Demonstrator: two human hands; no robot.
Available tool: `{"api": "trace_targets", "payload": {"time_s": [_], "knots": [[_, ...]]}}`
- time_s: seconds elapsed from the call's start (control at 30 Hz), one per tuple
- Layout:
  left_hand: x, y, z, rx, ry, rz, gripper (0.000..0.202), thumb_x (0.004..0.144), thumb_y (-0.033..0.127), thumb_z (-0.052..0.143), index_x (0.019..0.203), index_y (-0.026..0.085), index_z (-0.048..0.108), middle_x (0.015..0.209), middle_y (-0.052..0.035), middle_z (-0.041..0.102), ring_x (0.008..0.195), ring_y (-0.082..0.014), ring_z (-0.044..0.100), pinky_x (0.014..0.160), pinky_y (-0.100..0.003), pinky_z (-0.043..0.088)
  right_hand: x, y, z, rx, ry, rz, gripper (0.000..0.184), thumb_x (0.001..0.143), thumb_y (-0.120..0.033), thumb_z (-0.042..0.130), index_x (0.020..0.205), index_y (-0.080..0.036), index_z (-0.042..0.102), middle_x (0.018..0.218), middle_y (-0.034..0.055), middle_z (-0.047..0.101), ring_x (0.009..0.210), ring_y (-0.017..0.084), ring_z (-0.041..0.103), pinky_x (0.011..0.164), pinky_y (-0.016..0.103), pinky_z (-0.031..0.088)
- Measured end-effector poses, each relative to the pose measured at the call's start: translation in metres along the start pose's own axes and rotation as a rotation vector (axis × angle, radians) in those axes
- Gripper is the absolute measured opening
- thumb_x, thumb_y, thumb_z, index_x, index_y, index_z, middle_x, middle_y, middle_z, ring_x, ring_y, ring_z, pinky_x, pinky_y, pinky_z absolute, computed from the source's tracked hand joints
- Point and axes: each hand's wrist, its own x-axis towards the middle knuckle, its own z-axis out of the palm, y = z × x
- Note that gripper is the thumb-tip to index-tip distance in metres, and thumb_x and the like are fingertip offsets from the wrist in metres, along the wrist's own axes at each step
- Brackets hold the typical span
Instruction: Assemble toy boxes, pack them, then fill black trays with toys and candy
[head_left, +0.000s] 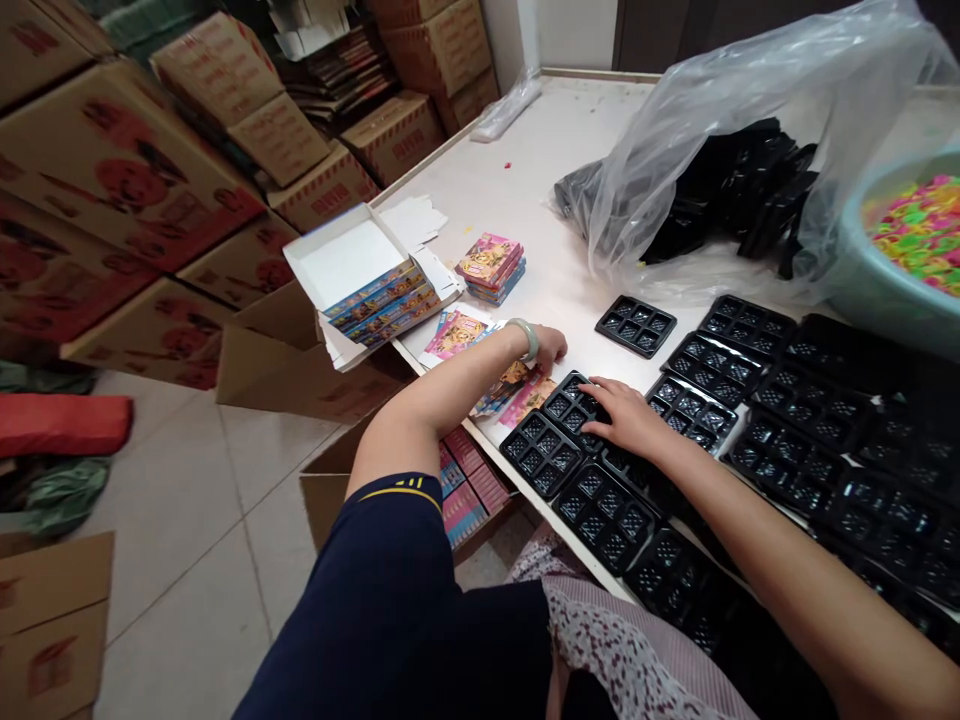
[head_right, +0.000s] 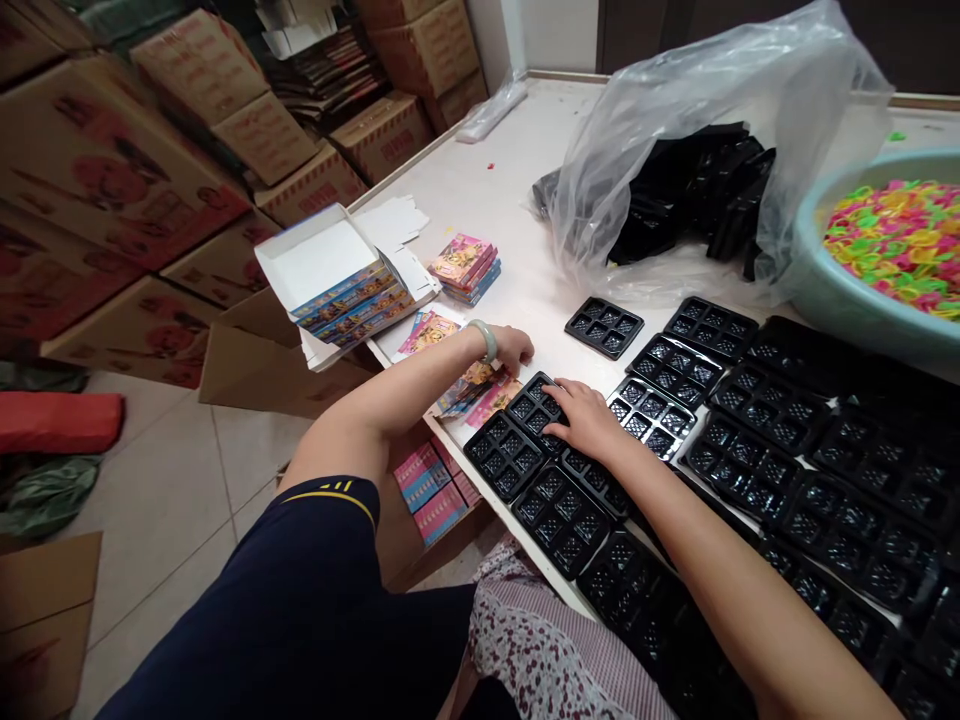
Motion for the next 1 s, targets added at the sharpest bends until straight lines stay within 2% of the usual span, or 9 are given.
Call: {"api": "trace_targets", "payload": {"time_s": [0.1,0.2,0.37,0.5,0.6,0.77,0.83,0.93,1.0], "knots": [[0.009,-0.011,-0.004,-0.156,-0.029,-0.027,0.024,0.048,0.02,0.075,0.07,0.018,0.066,0.062,0.0016,0.064,0.067,-0.0176,0.06,0.069,-0.028,0.048,-0.003,0.004,0.002,0.019,0.015,-0.008,0.062,0.082,-0.035,0.069,0.138,-0.022,0.047,0.148,0.0144,0.042,0.133,0.031,0.041,0.108,0.049,0.036],[0.016,-0.02,-0.011,-0.29,-0.011,-0.069,0.025,0.047,0.016,0.075,0.069,0.018,0.064,0.056,0.0025,0.06,0.063,-0.0177,0.06,0.065,-0.028,0.048,-0.004,0.006,0.004,0.025,0.026,-0.009,0.06,0.082,-0.034,0.069,0.137,-0.021,0.049,0.147,0.014,0.042,0.133,0.03,0.041,0.108,0.048,0.036],[0.018,-0.038,-0.026,-0.511,0.169,-0.083,0.022,0.05,0.009,0.073,0.065,0.016,0.059,0.054,0.0032,0.057,0.061,-0.0158,0.059,0.066,-0.028,0.048,-0.004,0.009,0.006,0.034,0.03,-0.034,0.058,0.082,-0.034,0.069,0.136,-0.022,0.05,0.147,0.0132,0.044,0.133,0.029,0.041,0.108,0.049,0.036],[0.011,-0.055,-0.033,-0.668,0.264,0.007,0.017,0.057,0.006,0.071,0.065,0.014,0.058,0.058,0.0008,0.06,0.059,-0.013,0.057,0.066,-0.029,0.048,-0.003,0.01,0.005,0.035,0.029,-0.039,0.059,0.082,-0.033,0.069,0.136,-0.021,0.05,0.148,0.0127,0.042,0.133,0.029,0.041,0.107,0.048,0.038],[0.001,-0.063,-0.038,-0.811,0.454,0.063,0.015,0.063,0.004,0.066,0.072,0.013,0.057,0.061,0.0007,0.058,0.057,-0.0115,0.057,0.062,-0.027,0.047,-0.003,0.008,0.005,0.02,0.02,-0.034,0.058,0.083,-0.032,0.068,0.136,-0.02,0.05,0.148,0.0128,0.042,0.133,0.03,0.041,0.108,0.048,0.038],[-0.031,-0.078,-0.054,-1.052,0.978,0.228,0.015,0.078,0.008,0.058,0.092,0.014,0.059,0.072,0.0013,0.058,0.064,-0.0086,0.056,0.063,-0.023,0.049,-0.004,0.007,0.003,0.004,-0.004,-0.029,0.058,0.084,-0.034,0.066,0.137,-0.016,0.05,0.146,0.0152,0.045,0.133,0.03,0.041,0.109,0.048,0.036],[-0.049,-0.088,-0.06,-1.048,1.016,0.243,0.016,0.08,0.009,0.058,0.094,0.015,0.061,0.075,0.0003,0.059,0.067,-0.0089,0.056,0.064,-0.022,0.049,-0.004,0.008,0.003,0.005,0.001,-0.037,0.056,0.085,-0.033,0.065,0.137,-0.017,0.05,0.145,0.0157,0.045,0.133,0.03,0.042,0.109,0.049,0.037],[-0.068,-0.103,-0.065,-1.018,0.959,0.23,0.013,0.079,0.009,0.062,0.091,0.014,0.063,0.079,-0.0022,0.06,0.074,-0.0118,0.06,0.069,-0.025,0.051,-0.002,0.011,0.003,0.011,0.01,-0.043,0.052,0.086,-0.031,0.063,0.135,-0.021,0.052,0.143,0.0145,0.047,0.131,0.03,0.044,0.108,0.049,0.038],[-0.072,-0.112,-0.067,-1.061,1.077,0.231,0.013,0.08,0.012,0.064,0.094,0.015,0.062,0.083,-0.0029,0.06,0.082,-0.0144,0.062,0.074,-0.028,0.052,-0.001,0.013,0.003,0.012,0.011,-0.045,0.05,0.086,-0.03,0.063,0.134,-0.022,0.053,0.141,0.0135,0.049,0.13,0.029,0.045,0.107,0.049,0.039]]}}
